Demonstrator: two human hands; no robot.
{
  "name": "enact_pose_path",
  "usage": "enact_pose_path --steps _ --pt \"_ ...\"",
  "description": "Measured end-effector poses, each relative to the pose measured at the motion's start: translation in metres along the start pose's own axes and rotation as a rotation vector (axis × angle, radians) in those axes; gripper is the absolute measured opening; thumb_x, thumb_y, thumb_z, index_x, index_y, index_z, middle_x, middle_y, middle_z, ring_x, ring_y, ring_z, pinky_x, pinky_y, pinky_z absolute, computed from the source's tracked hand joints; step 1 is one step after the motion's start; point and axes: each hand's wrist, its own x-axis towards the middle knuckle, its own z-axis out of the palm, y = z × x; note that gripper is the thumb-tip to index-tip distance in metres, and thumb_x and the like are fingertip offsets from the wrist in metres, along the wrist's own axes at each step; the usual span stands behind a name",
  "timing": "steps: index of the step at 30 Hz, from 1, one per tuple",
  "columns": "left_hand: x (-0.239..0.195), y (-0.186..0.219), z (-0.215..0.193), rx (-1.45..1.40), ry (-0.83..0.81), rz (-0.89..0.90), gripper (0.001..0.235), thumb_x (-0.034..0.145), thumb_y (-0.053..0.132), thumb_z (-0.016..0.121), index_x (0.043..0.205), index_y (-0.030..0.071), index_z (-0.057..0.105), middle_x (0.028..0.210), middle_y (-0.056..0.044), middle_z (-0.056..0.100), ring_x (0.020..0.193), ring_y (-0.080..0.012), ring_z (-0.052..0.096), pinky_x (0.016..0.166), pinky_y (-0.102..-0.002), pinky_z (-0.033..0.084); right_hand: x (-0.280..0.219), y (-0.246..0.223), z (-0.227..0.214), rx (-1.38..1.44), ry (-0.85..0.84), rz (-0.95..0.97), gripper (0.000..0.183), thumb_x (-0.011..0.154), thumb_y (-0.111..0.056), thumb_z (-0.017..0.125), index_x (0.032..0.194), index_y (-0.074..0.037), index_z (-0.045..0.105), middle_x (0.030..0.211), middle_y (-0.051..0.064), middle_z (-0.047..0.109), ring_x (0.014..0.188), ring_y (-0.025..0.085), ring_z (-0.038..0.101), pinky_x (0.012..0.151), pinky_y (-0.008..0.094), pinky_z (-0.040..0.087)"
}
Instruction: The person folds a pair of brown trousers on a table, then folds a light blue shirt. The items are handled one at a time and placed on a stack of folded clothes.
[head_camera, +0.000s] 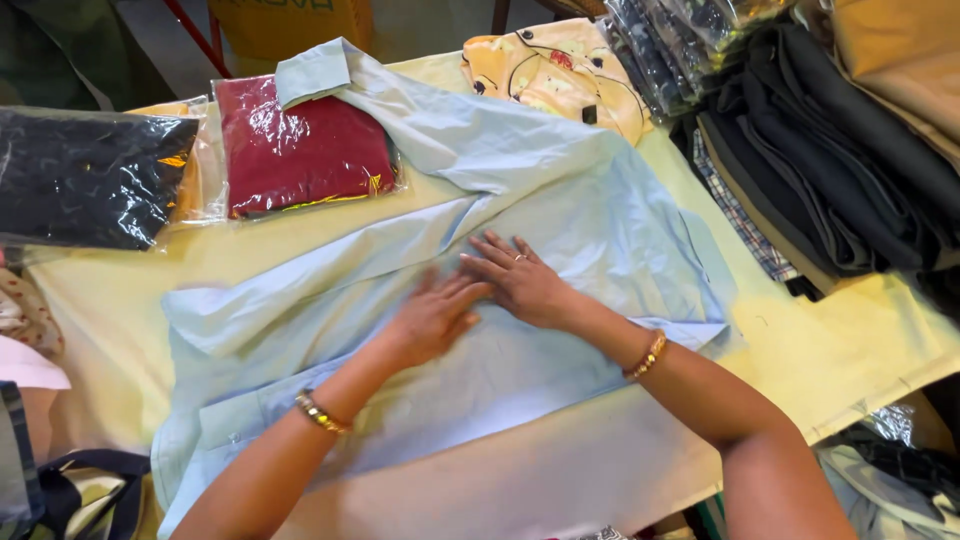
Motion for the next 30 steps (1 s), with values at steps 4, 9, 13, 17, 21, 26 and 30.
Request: enact_pose_path --steps 4,9,13,17,21,26,30 --pt "-0.064 -0.067 -0.045 0.065 -0.162 -0.376 0.060 0.095 0.040 0.058 0.152 0.023 0.049 0.156 -0.004 0.050 0.145 -0.0260 0.047 0.120 -0.040 0.037 -0.022 0.082 -0.026 -0.206 -0.208 0.196 0.076 0.099 -0.055 0.050 0.162 -0.021 0.025 0.171 0.005 0.017 0.159 0.026 0.009 0.121 0.063 0.004" --pt "-0.104 -0.114 -0.069 0.403 -0.070 -0.720 0.068 0.099 0.046 0.055 0.159 0.021 0.035 0.163 -0.008 0.033 0.150 -0.0344 0.029 0.118 -0.062 0.025 -0.036 0.129 -0.050 -0.242 -0.024 0.472 0.073 0.097 -0.053 0.051 0.160 -0.024 0.030 0.172 0.006 0.015 0.158 0.028 0.008 0.121 0.065 0.006" --pt "-0.058 -0.054 -0.003 0.392 0.013 -0.554 0.064 0.104 0.042 0.047 0.164 0.026 0.031 0.170 -0.006 0.029 0.156 -0.0310 0.027 0.122 -0.070 0.022 -0.018 0.045 0.011 -0.357 -0.096 0.236 0.074 0.098 -0.048 0.052 0.162 -0.019 0.029 0.173 0.007 0.014 0.161 0.029 0.008 0.119 0.066 0.008" --pt "-0.039 -0.035 0.023 0.380 -0.059 -0.321 0.068 0.099 0.045 0.048 0.161 0.022 0.028 0.170 -0.007 0.021 0.157 -0.0319 0.017 0.115 -0.073 0.011 -0.028 0.018 0.007 -0.286 -0.122 0.026 0.070 0.102 -0.048 0.047 0.165 -0.024 0.027 0.174 0.004 0.014 0.160 0.028 0.009 0.122 0.067 0.007" --pt "-0.066 -0.065 -0.068 0.357 -0.082 -0.795 0.068 0.094 0.048 0.050 0.158 0.031 0.034 0.165 -0.003 0.028 0.155 -0.0304 0.017 0.113 -0.077 0.008 -0.072 0.105 -0.060 -0.369 -0.102 0.491 0.073 0.099 -0.057 0.044 0.162 -0.025 0.027 0.171 0.007 0.016 0.157 0.027 0.011 0.119 0.067 0.006" --pt "-0.061 -0.093 -0.011 0.392 -0.004 -0.702 0.062 0.101 0.043 0.048 0.157 0.018 0.038 0.167 -0.008 0.032 0.153 -0.0331 0.025 0.117 -0.072 0.016 -0.048 0.087 -0.035 -0.343 -0.076 0.396 0.069 0.100 -0.052 0.051 0.159 -0.021 0.034 0.170 0.010 0.023 0.158 0.030 0.015 0.124 0.059 0.013" --pt "0.010 -0.037 0.057 0.255 0.070 -0.274 0.067 0.102 0.040 0.045 0.159 0.009 0.028 0.169 -0.012 0.028 0.158 -0.0306 0.022 0.122 -0.066 0.012 0.019 0.035 0.029 -0.023 -0.039 -0.049 0.078 0.102 -0.048 0.050 0.163 -0.010 0.022 0.171 0.014 0.018 0.158 0.031 0.012 0.123 0.061 0.011"
